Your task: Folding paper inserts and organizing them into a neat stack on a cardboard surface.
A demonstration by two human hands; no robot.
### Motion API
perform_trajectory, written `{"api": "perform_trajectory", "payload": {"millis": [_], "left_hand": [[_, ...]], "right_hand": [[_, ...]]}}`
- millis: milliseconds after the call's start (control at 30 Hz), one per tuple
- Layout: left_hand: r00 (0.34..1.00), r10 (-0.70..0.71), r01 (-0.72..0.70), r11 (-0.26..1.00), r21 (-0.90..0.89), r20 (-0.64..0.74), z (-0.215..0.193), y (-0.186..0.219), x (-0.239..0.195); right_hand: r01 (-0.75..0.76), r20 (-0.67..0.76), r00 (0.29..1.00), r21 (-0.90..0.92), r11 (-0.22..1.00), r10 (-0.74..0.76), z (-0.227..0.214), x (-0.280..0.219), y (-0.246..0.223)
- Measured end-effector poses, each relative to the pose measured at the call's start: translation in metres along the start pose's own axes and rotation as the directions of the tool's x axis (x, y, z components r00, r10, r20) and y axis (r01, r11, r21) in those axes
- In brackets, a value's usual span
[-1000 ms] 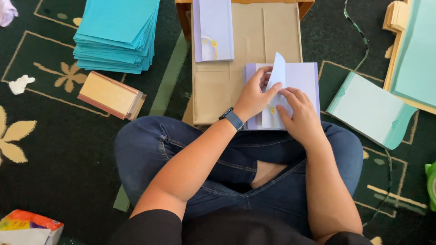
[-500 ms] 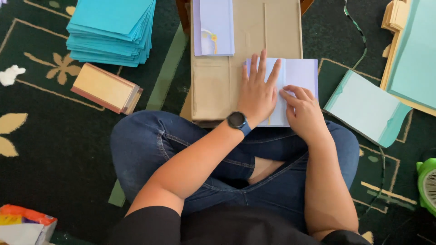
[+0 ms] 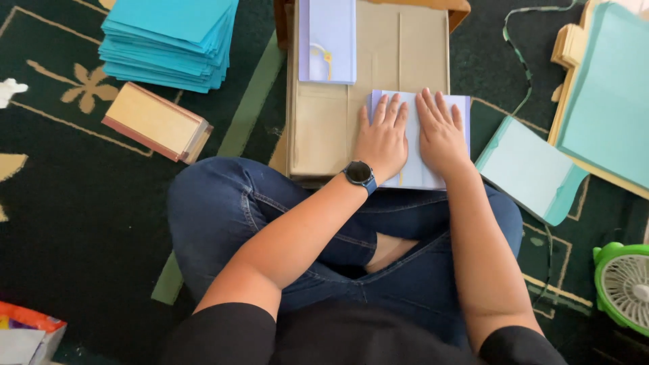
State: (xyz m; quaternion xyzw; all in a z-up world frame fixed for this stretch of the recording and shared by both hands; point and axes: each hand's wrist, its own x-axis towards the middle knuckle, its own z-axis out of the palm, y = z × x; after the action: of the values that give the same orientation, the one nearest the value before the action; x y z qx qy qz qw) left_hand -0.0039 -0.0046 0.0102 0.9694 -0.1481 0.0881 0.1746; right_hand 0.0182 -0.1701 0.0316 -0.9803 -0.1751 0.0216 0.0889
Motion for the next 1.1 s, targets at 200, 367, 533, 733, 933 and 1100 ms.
{"api": "perform_trajectory", "payload": {"millis": [200,367,533,733,933,1100], "left_hand": [[0.996,-0.082,0.081,0.997,0.019,0.039,-0.007,-0.002,0.003],[0.994,-0.095,0.096,0.995,-0.005,0.048,-0.009,-0.001,0.002],[0.990,-0.130,0.130,0.991,0.003,0.056,-0.009,-0.001,0.001],[0.993,-0.115,0.115,0.993,-0.035,0.000,-0.006,-0.003,0.002],[0.989,-0.145,0.146,0.987,-0.061,0.023,-0.008,-0.005,-0.002],[0.986,-0.164,0.164,0.983,-0.085,0.008,-0.014,-0.005,-0.001]], "right_hand": [[-0.051,0.066,0.996,-0.076,0.996,0.056,-0.002,-0.049,-0.020],[-0.097,0.123,0.987,-0.086,0.992,0.107,-0.004,-0.038,-0.025],[-0.147,0.137,0.977,-0.125,0.981,0.164,-0.003,0.005,-0.030],[-0.211,0.041,0.975,-0.124,0.969,0.218,-0.001,0.052,-0.023],[-0.378,-0.098,0.925,-0.117,0.919,0.368,-0.007,0.088,-0.025],[-0.490,-0.111,0.869,-0.072,0.869,0.482,-0.011,0.088,-0.034]]}}
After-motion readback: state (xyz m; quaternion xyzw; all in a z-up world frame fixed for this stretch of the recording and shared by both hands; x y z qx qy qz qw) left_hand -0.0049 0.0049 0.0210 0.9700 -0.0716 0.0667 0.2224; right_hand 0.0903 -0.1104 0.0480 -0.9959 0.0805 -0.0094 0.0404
